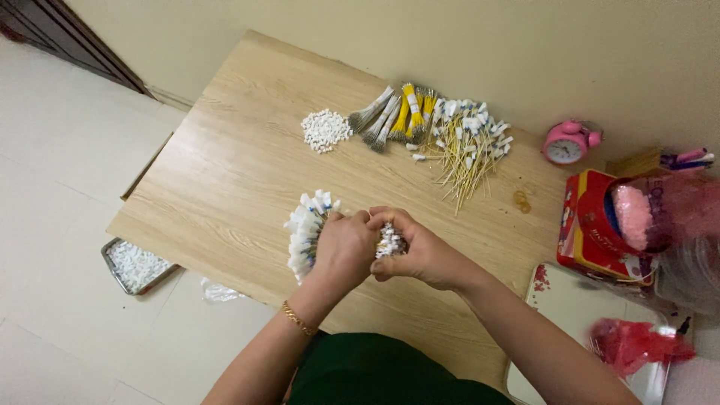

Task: The person manually attaches small white caps to wires and bundles the assembled components with rubber bands.

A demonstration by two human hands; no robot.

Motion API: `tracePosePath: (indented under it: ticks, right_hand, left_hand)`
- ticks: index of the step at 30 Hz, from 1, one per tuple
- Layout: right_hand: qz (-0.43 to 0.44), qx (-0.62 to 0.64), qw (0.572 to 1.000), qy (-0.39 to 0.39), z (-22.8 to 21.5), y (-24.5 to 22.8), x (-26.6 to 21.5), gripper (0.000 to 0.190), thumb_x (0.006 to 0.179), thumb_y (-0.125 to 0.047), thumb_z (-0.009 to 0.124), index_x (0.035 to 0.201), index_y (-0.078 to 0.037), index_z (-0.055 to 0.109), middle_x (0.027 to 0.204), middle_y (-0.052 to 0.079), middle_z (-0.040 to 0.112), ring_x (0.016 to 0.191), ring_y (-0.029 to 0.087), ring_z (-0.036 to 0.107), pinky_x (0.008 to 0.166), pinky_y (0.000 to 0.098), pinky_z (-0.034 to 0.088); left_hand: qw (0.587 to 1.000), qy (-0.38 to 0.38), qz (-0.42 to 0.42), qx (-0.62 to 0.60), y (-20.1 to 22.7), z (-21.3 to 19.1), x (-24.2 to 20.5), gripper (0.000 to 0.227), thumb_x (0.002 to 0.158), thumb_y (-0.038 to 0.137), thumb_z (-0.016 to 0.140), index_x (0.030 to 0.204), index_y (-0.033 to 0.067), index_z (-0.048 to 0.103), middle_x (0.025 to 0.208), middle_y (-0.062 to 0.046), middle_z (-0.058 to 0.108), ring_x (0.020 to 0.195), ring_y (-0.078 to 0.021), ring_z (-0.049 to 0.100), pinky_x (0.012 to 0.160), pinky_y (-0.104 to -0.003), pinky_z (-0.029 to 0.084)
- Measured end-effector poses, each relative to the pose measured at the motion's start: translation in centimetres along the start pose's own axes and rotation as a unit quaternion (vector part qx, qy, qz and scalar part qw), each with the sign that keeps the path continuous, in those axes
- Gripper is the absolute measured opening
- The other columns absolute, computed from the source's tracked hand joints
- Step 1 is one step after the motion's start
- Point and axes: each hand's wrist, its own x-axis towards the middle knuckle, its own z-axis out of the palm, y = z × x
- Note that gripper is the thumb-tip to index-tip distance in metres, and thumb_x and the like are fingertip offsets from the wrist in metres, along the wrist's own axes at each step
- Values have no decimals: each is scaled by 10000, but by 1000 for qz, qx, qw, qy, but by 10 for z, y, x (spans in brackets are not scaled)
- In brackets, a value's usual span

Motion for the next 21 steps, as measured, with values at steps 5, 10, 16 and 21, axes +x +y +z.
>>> tracePosePath:
  ticks: [5,10,16,21]
  right_hand:
    - [-118,-175,973,98,-1,38,11,608,753,-298,924,1227,-100,599,1545,171,479,1417,311,477,1122,430,437]
    - [-72,-147,980,111,-3,35,20,507,720,-343,893,1146,-122,729,1414,118,617,1333,254,580,1095,406,479]
    - [-104,-157,979,83,-22,44,24,292,859,-230,855,1104,-84,793,1375,110,670,1187,179,669,954,299,559]
    - [63,-156,971,172,-21,16,16,185,857,-206,777,1022,-122,781,1134,7,751,731,83,648,537,235,544]
  left_hand:
    - [994,-38,-53,84,0,21,2,309,723,251,782,950,61,696,931,-142,677,865,-295,682,833,-478,473]
    - [996,-52,-63,-30,-13,32,-6,139,805,188,717,849,57,704,988,-143,686,1022,-317,645,849,-488,479]
    - [978,-79,-77,-176,1,-7,-4,496,747,362,804,1150,95,699,1106,-143,712,1164,-325,603,960,-518,433]
    - [984,-100,-50,-138,-8,4,-7,900,724,538,840,1416,59,521,1202,-187,658,1213,-343,581,1128,-564,300]
